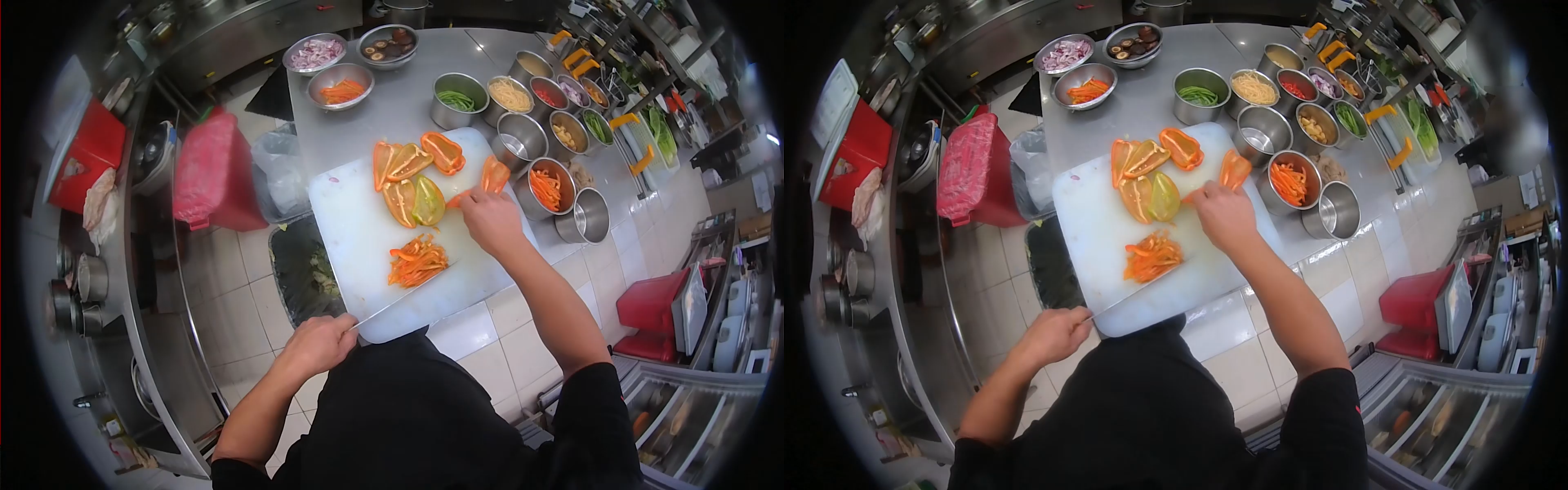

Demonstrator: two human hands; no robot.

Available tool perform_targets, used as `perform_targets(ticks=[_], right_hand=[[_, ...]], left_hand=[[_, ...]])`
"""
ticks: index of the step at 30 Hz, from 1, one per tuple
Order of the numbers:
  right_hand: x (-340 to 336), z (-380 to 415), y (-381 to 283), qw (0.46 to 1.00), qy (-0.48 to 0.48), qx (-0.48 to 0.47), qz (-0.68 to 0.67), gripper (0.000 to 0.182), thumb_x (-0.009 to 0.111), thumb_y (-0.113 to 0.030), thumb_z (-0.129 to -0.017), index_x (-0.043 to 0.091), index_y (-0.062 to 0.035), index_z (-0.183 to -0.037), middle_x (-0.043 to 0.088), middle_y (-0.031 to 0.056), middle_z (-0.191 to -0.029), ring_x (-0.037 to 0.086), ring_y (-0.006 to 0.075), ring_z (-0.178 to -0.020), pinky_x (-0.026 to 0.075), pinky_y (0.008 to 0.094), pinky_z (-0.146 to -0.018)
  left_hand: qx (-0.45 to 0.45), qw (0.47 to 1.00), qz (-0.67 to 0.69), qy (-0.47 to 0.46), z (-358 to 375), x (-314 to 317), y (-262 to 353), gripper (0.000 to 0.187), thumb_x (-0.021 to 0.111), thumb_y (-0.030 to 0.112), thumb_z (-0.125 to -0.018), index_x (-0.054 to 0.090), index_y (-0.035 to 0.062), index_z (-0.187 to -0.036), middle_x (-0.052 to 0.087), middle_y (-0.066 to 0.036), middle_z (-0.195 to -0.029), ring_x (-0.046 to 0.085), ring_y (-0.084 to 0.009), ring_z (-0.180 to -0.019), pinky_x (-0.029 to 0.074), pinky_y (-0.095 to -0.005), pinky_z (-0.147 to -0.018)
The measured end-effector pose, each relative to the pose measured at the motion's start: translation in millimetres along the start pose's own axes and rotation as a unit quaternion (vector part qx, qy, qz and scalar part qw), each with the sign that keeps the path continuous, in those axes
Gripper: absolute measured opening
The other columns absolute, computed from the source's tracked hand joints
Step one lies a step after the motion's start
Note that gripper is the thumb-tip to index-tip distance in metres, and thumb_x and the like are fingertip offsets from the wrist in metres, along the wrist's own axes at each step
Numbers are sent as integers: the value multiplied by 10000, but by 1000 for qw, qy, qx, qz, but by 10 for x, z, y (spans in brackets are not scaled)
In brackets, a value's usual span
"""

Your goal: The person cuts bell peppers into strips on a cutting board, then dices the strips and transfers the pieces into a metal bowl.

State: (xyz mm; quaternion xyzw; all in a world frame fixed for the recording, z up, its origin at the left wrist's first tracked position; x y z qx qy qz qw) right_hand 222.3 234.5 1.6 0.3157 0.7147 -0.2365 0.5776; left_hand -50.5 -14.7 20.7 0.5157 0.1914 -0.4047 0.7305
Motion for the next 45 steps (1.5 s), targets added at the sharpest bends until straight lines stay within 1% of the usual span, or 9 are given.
perform_targets(ticks=[3, 6, 11, 17, 23, 29, 32, 35, 45], right_hand=[[-331, -35, -99, 992, -48, 118, 6, 63, 644, -149, -867, 677, -109, -903, 708, 84, -825, 700, 283, -729, 530, 442, -692], [-412, -192, -233, 976, 27, 198, -84, 207, 708, -272, -888, 697, -71, -841, 726, 142, -823, 706, 353, -706, 555, 486, -694], [-86, -529, -771, 930, -166, 305, -124, 288, 718, -321, -867, 754, -40, -922, 759, 186, -921, 743, 362, -847, 583, 470, -764], [22, -524, -685, 949, -183, 254, -35, 141, 631, -148, -887, 764, -103, -902, 764, 107, -919, 750, 270, -899, 559, 437, -775], [-93, 34, -298, 966, -82, 235, -70, 115, 658, -88, -848, 712, -81, -948, 725, 130, -1034, 717, 314, -879, 525, 439, -747], [-71, 837, -610, 984, 52, -7, -168, 242, 626, -56, -898, 682, -45, -1133, 680, 130, -1075, 666, 338, -1009, 549, 434, -891], [-52, 982, -819, 984, 12, -46, -171, 383, 568, -26, -896, 627, -54, -1273, 621, 131, -1154, 630, 345, -1003, 521, 441, -864], [-240, 917, -891, 987, -60, -22, -150, 389, 579, -42, -886, 600, -55, -1274, 587, 115, -1173, 629, 314, -1039, 516, 415, -863], [-128, 790, -721, 990, -76, -105, -54, 188, 596, -112, -878, 580, -112, -1065, 585, 49, -1040, 633, 204, -887, 488, 357, -760]], left_hand=[[3, 1000, 19, 7, 27, 12, -37, 210, 569, 277, -995, 675, 118, -1083, 702, -219, -896, 671, -447, -897, 532, -545, -808], [9, 1000, 22, 4, 14, 42, -90, 214, 570, 281, -999, 674, 115, -1086, 703, -228, -892, 671, -454, -895, 532, -551, -811], [5, 999, 21, -26, -34, -69, -52, 216, 566, 274, -1003, 667, 95, -1067, 703, -237, -892, 670, -461, -895, 527, -558, -811], [17, 999, -1, -46, -102, -136, -91, 226, 581, 269, -988, 700, 82, -1032, 718, -225, -927, 685, -449, -901, 551, -516, -831], [-6, 1000, 3, -28, -96, -198, -160, 227, 561, 274, -1007, 666, 73, -1020, 713, -228, -887, 669, -479, -890, 521, -573, -829], [-35, 999, 13, -4, -147, -224, -125, 235, 529, 245, -1018, 619, 28, -1012, 697, -279, -907, 661, -506, -902, 508, -599, -834], [-53, 999, 2, -8, -180, -204, -35, 222, 536, 240, -1014, 616, 32, -1021, 697, -276, -922, 661, -498, -914, 512, -589, -835], [-49, 999, -19, -8, -193, -189, 50, 202, 557, 225, -1004, 620, 35, -1025, 698, -271, -933, 667, -478, -922, 525, -566, -831], [17, 999, -35, 25, -208, -68, 106, 159, 578, 197, -991, 630, 47, -996, 686, -248, -869, 662, -465, -864, 524, -557, -781]])
Point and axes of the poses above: each hand's wrist, its own z-axis away from the middle knuckle, its own x-axis out of the palm, y = z × x, the point moved 2 cm from there along -z, towards the middle knuckle
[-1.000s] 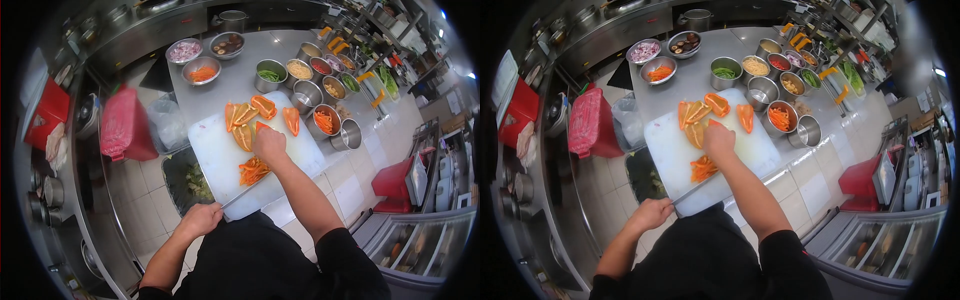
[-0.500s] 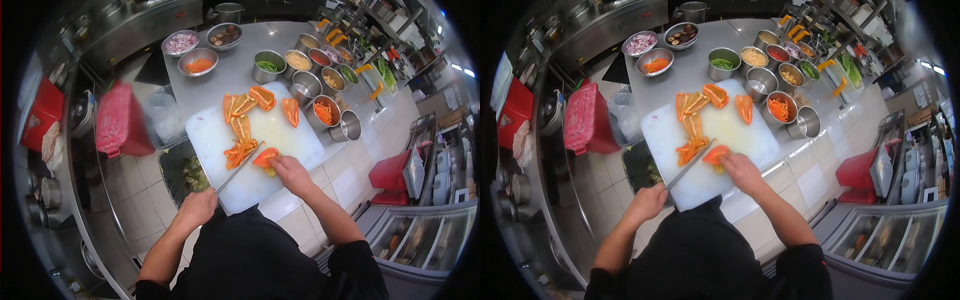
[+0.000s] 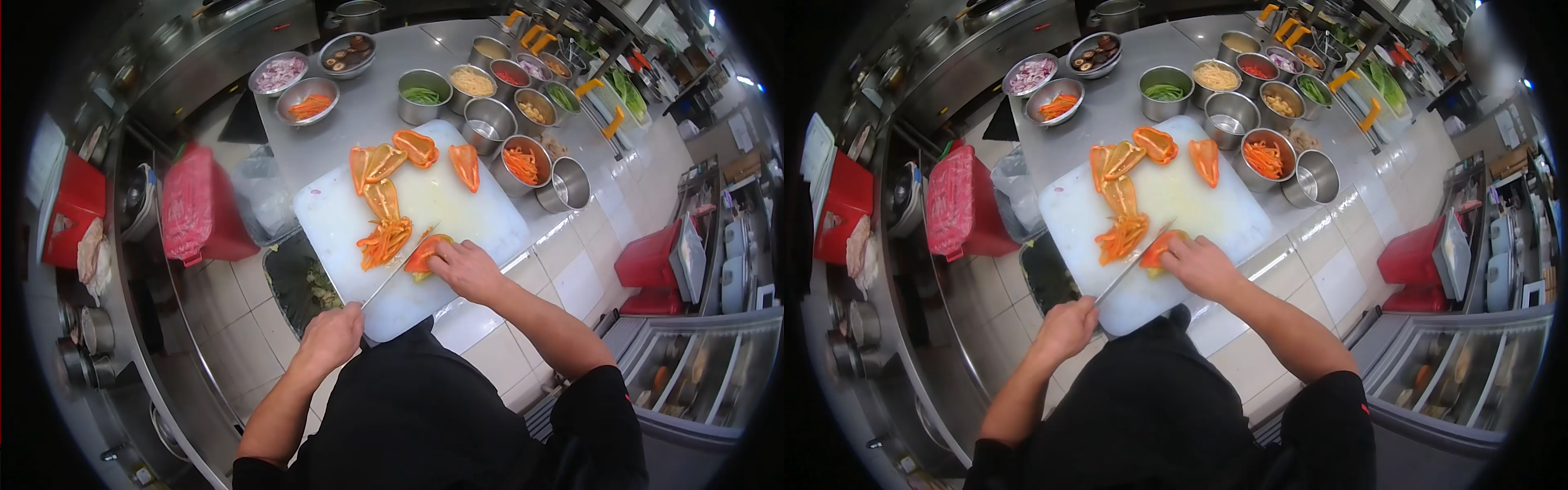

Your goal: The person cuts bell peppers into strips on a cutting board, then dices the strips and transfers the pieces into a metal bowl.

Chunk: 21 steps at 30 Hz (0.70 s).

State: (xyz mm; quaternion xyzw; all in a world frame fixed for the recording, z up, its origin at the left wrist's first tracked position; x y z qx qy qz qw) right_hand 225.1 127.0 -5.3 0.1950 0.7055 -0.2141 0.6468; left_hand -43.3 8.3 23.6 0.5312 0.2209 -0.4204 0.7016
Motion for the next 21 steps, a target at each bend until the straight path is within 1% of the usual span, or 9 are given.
perform_targets(ticks=[2, 5, 7, 11, 13, 16, 19, 21], right_hand=[[-24, -4, -9, 1000, 2, 13, 3, 185, 602, -117, -870, 579, -114, -1053, 585, 36, -1003, 634, 198, -878, 486, 355, -758], [-80, 0, 31, 1000, 13, -12, 18, 143, 601, -135, -857, 563, -131, -995, 590, 35, -1010, 644, 202, -879, 478, 355, -730], [-35, 3, 81, 999, 27, -31, 15, 148, 602, -138, -855, 564, -133, -998, 592, 33, -1012, 639, 201, -882, 479, 355, -732], [-26, -19, 112, 998, 46, -46, 18, 149, 609, -136, -850, 569, -130, -993, 592, 37, -1011, 628, 207, -880, 484, 355, -745], [-28, -28, 30, 998, 46, -50, -17, 148, 610, -122, -849, 576, -121, -993, 593, 45, -1012, 624, 221, -883, 488, 364, -758], [-22, -79, -49, 995, 45, -47, -71, 146, 608, -99, -852, 589, -98, -997, 597, 63, -1021, 621, 247, -900, 494, 384, -782], [-53, -142, -52, 994, 22, -40, -104, 142, 601, -79, -857, 600, -77, -999, 603, 82, -1037, 622, 272, -931, 499, 403, -809], [-73, -166, -46, 991, 15, -45, -122, 142, 597, -69, -858, 604, -68, -999, 606, 92, -1046, 623, 282, -950, 501, 409, -826]], left_hand=[[-4, 1000, 3, 5, 32, -8, 11, 160, 578, 198, -992, 631, 47, -993, 683, -248, -857, 663, -465, -859, 523, -559, -775], [-12, 1000, 2, 9, 67, 2, 25, 162, 574, 199, -994, 628, 48, -1014, 682, -250, -847, 664, -465, -857, 523, -563, -769], [-18, 1000, -7, -1, 59, 13, 43, 167, 567, 196, -996, 622, 49, -1053, 685, -251, -853, 668, -464, -860, 525, -563, -768], [-51, 997, -49, -38, 39, 64, 83, 230, 549, 202, -996, 567, 47, -1166, 698, -256, -951, 675, -463, -886, 530, -562, -784], [-72, 992, -75, -66, 21, 97, 98, 262, 532, 194, -994, 534, 46, -1210, 697, -259, -999, 675, -466, -900, 531, -561, -793], [-69, 994, -54, -62, 74, -59, 276, 182, 481, 122, -959, 511, 12, -1101, 678, -294, -1006, 669, -510, -877, 528, -576, -815], [-68, 993, -92, -41, 195, -151, 382, 184, 458, 122, -968, 502, 10, -1108, 679, -291, -942, 672, -511, -834, 530, -586, -754], [-60, 992, -80, -70, 72, 21, 247, 202, 498, 134, -961, 500, 17, -1126, 685, -282, -943, 674, -493, -867, 526, -575, -777]])
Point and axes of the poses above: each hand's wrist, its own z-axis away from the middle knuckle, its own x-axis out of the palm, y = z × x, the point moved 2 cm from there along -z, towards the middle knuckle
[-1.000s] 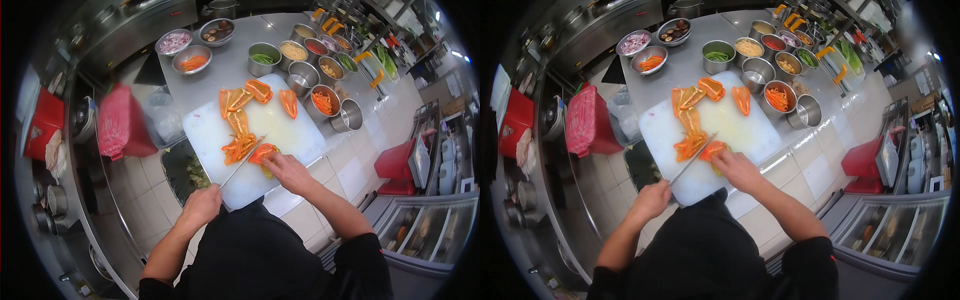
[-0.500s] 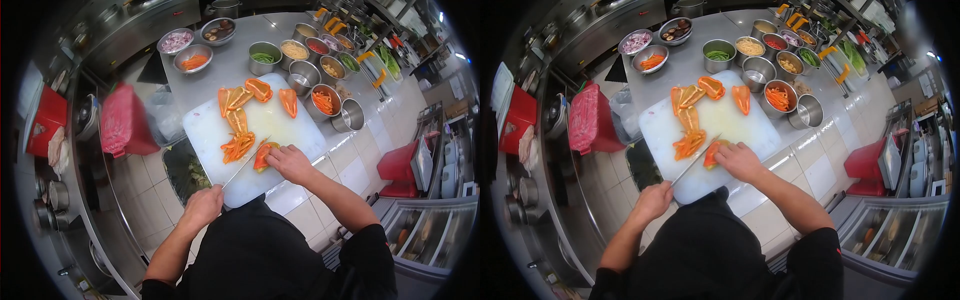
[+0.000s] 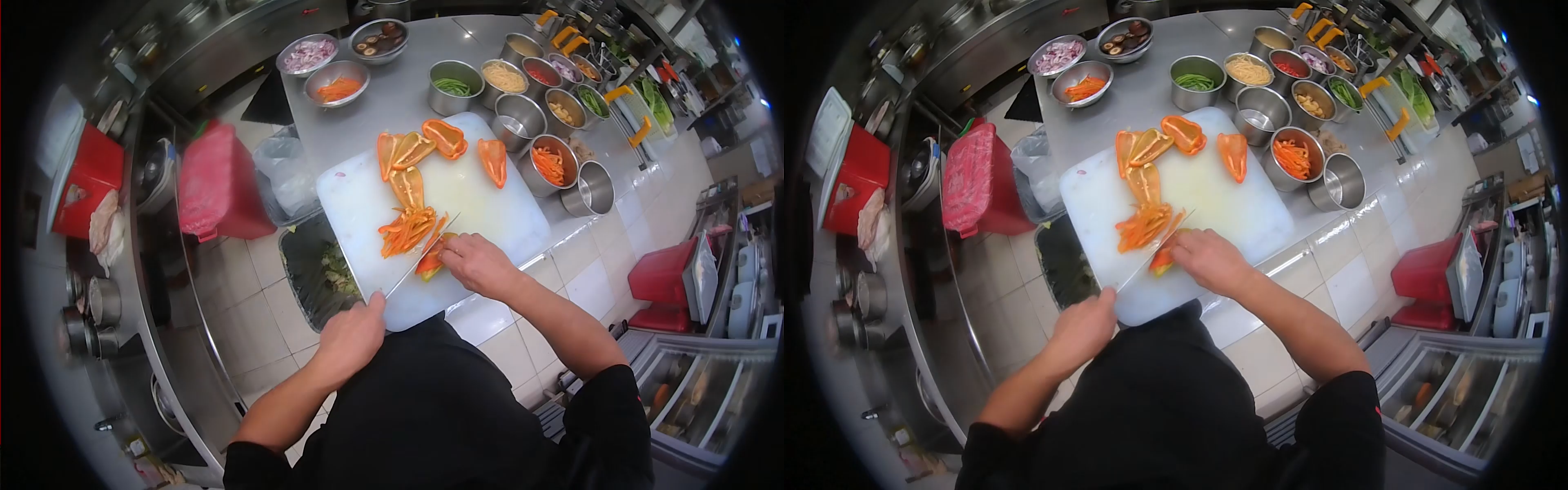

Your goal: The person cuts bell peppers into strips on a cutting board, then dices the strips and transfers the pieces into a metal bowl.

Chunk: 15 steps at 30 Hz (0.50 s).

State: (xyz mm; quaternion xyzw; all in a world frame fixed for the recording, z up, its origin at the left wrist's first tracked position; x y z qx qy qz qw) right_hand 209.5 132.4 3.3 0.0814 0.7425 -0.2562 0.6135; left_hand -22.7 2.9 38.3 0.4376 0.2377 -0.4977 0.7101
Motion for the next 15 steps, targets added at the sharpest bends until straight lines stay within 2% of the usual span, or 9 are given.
perform_targets(ticks=[2, 5, 15], right_hand=[[-16, -23, 17, 1000, 10, -16, -18, 143, 594, -60, -856, 605, -62, -999, 608, 100, -1052, 624, 289, -967, 503, 411, -840], [4, 10, 43, 999, 8, -31, 3, 105, 613, -84, -883, 596, -50, -980, 594, 101, -989, 610, 291, -905, 502, 410, -824], [56, 37, 30, 999, 20, -23, -10, 146, 620, -80, -877, 615, -52, -1020, 611, 103, -1022, 627, 296, -923, 519, 410, -834]], left_hand=[[-2, 1000, -3, -15, -88, -8, -7, 210, 515, 132, -954, 494, 16, -1128, 689, -277, -934, 675, -485, -881, 524, -572, -784], [-7, 1000, -12, -23, -49, -143, 97, 190, 503, 111, -948, 482, 3, -1103, 690, -278, -916, 676, -490, -870, 521, -579, -767], [37, 999, -17, -1, -145, -47, 129, 144, 465, 89, -962, 477, -4, -1073, 697, -264, -830, 701, -477, -806, 539, -583, -687]])
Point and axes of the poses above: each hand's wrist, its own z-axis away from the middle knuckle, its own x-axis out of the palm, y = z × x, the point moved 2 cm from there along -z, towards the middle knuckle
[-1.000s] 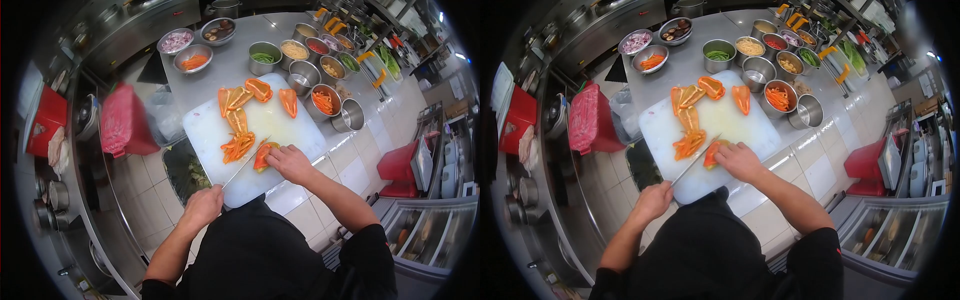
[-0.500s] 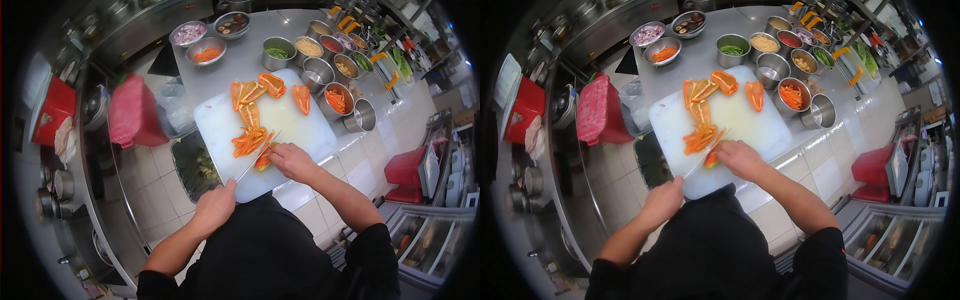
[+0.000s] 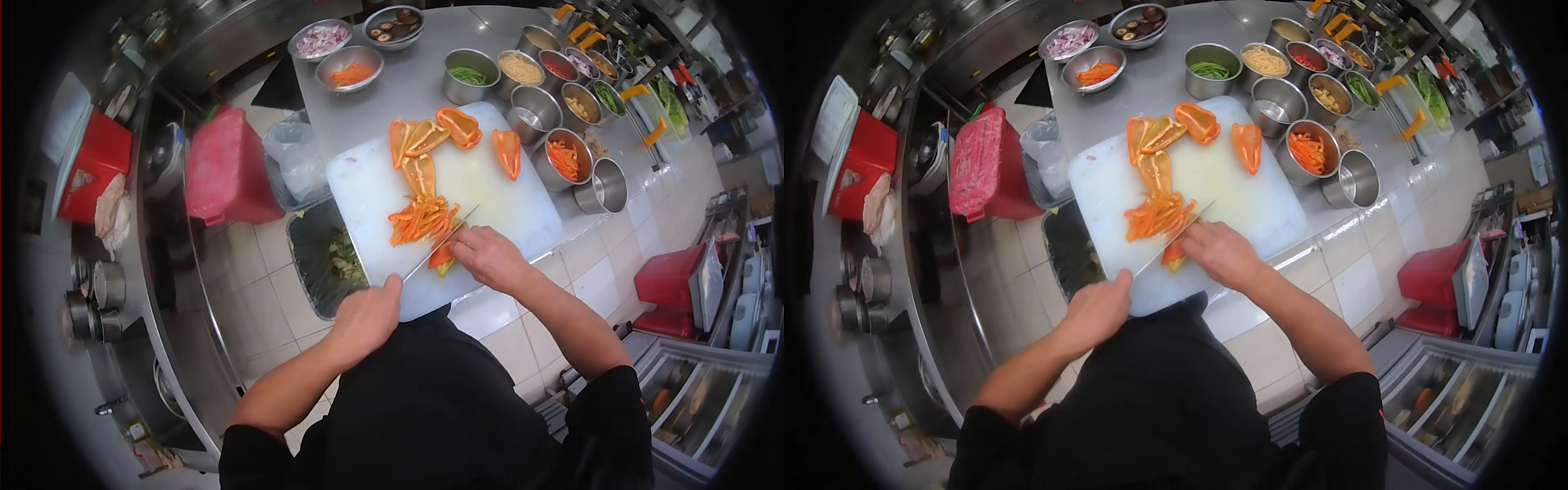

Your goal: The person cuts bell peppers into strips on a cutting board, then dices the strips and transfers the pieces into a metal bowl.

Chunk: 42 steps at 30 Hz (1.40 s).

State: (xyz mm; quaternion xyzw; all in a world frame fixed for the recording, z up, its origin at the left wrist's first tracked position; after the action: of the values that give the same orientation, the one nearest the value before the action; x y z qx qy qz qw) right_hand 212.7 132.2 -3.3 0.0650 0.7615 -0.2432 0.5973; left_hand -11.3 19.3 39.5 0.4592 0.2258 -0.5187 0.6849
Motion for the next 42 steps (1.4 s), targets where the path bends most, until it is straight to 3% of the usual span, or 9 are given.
perform_targets(ticks=[8, 11, 19, 22, 32, 35, 42], right_hand=[[-2, 5, 9, 1000, 18, 8, -20, 143, 650, -70, -860, 624, -56, -1000, 624, 101, -1045, 640, 296, -919, 532, 409, -833], [37, 43, 17, 999, 19, 19, -18, 142, 601, -56, -837, 593, -74, -978, 594, 98, -1030, 632, 309, -938, 521, 418, -813], [87, 80, 34, 996, 72, 16, -42, 137, 602, -37, -841, 606, -71, -973, 582, 99, -1039, 629, 312, -924, 526, 417, -801], [98, 95, 1, 996, 60, 34, -49, 148, 605, -32, -841, 613, -70, -983, 585, 98, -1050, 633, 310, -941, 530, 416, -820], [148, 242, 15, 994, 52, 65, -65, 242, 590, -3, -840, 617, -61, -1073, 595, 105, -1116, 626, 320, -998, 527, 420, -872], [130, 210, 13, 995, 65, 41, -65, 280, 585, 5, -837, 614, -65, -1107, 593, 104, -1117, 620, 319, -1012, 522, 418, -881], [158, 188, -18, 994, 78, 50, -60, 262, 591, 2, -827, 621, -61, -1079, 597, 94, -1102, 620, 307, -1000, 520, 410, -876]], left_hand=[[-19, 1000, 10, -17, -8, 64, -20, 188, 486, 111, -943, 477, 2, -1096, 698, -274, -861, 680, -485, -836, 523, -587, -732], [-41, 998, -2, -42, -49, -57, 59, 202, 487, 116, -948, 483, 3, -1116, 705, -275, -875, 688, -485, -857, 528, -582, -734], [-55, 996, 7, -69, 88, -105, 96, 232, 508, 160, -960, 483, 9, -1134, 707, -283, -865, 688, -497, -848, 532, -591, -765], [-39, 998, 6, -46, -100, 8, 57, 246, 516, 168, -956, 473, 14, -1143, 704, -287, -872, 685, -500, -852, 528, -598, -781], [-57, 996, 6, -68, -208, -9, -17, 225, 490, 158, -958, 474, 25, -1138, 703, -281, -856, 689, -486, -853, 522, -601, -774], [-54, 998, -1, -44, 113, -185, 139, 220, 490, 146, -958, 477, 20, -1137, 705, -276, -853, 690, -481, -844, 524, -597, -763], [-55, 997, -3, -53, -34, 34, 140, 203, 477, 130, -963, 479, 15, -1130, 704, -272, -840, 689, -486, -818, 521, -602, -739]])
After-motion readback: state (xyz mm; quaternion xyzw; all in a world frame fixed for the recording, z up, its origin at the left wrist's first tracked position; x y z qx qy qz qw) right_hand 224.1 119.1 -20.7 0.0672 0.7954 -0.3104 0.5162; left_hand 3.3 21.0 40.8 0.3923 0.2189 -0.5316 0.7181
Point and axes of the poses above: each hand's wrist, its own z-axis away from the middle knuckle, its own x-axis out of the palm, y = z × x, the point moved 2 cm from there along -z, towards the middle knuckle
